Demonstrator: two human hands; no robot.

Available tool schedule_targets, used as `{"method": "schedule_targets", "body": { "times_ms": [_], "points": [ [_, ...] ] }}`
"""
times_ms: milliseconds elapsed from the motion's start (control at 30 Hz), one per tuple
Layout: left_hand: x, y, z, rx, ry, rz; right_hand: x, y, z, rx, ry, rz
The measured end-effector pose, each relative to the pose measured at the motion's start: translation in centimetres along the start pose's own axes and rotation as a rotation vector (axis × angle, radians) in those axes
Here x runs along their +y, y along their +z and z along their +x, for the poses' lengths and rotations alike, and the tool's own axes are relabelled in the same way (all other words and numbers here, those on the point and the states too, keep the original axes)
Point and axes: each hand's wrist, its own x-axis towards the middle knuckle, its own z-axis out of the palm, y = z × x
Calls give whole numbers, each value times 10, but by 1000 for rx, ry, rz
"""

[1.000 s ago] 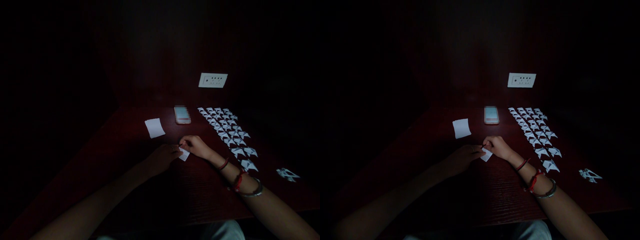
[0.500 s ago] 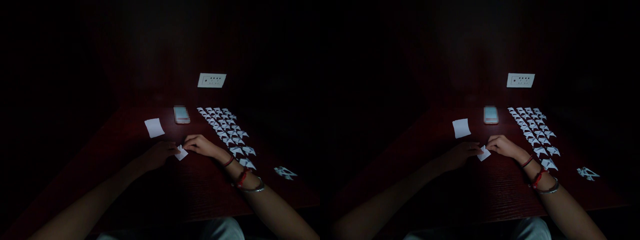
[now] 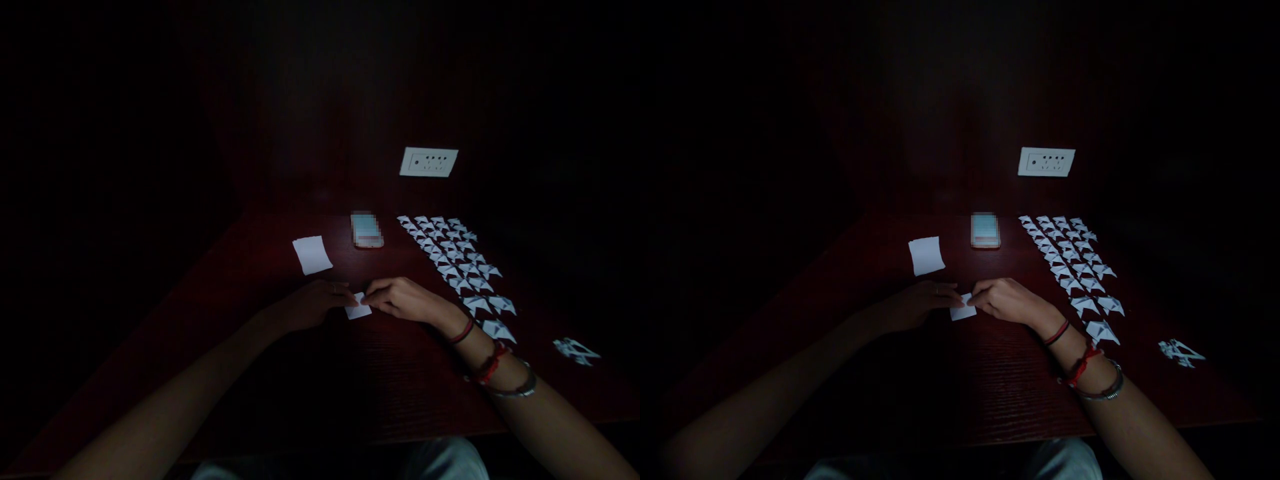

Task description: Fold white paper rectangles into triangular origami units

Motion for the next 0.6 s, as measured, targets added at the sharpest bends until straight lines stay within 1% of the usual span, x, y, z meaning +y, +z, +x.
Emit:
{"method": "schedule_targets", "body": {
  "times_ms": [200,433,600],
  "points": [
    [0,0,2,-4,25,5,-2,0,0,-7,11,-36],
    [1,0,2,22,36,24,-4,-2,1,-31,17,-98],
    [0,0,0,5,18,50,-5,-4,1,-26,20,-81]
  ]
}}
